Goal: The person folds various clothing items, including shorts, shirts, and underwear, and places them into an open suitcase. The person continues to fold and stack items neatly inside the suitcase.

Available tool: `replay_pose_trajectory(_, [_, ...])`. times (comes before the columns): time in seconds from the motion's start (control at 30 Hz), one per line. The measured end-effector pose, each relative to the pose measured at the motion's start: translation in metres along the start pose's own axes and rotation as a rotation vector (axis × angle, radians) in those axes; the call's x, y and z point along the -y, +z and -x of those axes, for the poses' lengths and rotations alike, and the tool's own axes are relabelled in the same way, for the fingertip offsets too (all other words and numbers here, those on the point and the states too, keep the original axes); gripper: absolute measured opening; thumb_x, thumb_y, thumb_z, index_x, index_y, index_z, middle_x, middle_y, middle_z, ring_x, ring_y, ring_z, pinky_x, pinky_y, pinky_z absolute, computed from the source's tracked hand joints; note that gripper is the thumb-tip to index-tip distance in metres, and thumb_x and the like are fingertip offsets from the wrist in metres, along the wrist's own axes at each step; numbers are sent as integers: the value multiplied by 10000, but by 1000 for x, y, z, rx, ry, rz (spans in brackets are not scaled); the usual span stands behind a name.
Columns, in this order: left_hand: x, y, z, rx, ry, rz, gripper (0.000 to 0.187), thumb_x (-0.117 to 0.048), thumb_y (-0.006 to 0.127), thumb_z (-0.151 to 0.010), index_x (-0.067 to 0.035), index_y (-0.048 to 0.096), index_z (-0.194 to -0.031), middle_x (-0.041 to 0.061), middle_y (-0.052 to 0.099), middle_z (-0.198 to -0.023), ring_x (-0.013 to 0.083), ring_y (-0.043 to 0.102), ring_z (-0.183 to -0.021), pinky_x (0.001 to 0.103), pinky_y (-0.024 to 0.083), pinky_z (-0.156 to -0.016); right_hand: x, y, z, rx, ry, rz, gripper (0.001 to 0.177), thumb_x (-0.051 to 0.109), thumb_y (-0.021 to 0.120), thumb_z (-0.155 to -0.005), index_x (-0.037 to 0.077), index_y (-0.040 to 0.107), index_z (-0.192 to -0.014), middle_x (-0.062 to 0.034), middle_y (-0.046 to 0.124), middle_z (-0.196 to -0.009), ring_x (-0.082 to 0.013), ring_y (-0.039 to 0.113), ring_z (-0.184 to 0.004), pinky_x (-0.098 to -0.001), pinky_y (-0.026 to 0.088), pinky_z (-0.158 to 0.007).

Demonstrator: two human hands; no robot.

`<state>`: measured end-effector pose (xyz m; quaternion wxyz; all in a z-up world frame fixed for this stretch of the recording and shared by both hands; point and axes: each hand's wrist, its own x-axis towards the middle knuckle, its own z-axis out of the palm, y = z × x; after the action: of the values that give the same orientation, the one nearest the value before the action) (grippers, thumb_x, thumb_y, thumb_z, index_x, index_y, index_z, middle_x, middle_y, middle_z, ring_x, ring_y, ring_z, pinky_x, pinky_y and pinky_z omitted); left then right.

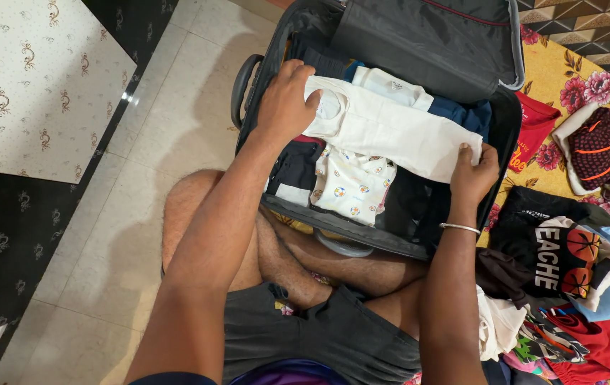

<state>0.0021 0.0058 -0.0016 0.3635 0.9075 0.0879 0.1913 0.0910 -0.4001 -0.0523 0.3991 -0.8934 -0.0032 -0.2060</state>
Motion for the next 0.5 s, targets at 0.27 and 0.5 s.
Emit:
replay_pose_trajectory(0.27, [-1, -2, -3, -65, 42, 54, 424, -207, 768, -921, -5, 626, -1266, 208, 563, -1391, 404, 640, -1171, 449, 533, -962, 66, 11, 6, 57, -398, 341, 212, 145, 761, -967, 35, 702, -1138, -192, 731, -1090, -401, 703, -962, -461, 556, -835])
replay_pose_trajectory(0.5, [-1, -4, -4, -72, 51, 55, 429, -221, 771, -917, -7, 629, -1260, 211, 560, -1393, 396, 631, -1198, 451, 527, -976, 140, 55, 36, 328, -317, 403, 332, 228, 751, -942, 49, 661, -1206, -161, 718, -1011, -379, 696, -894, -490, 530, -747])
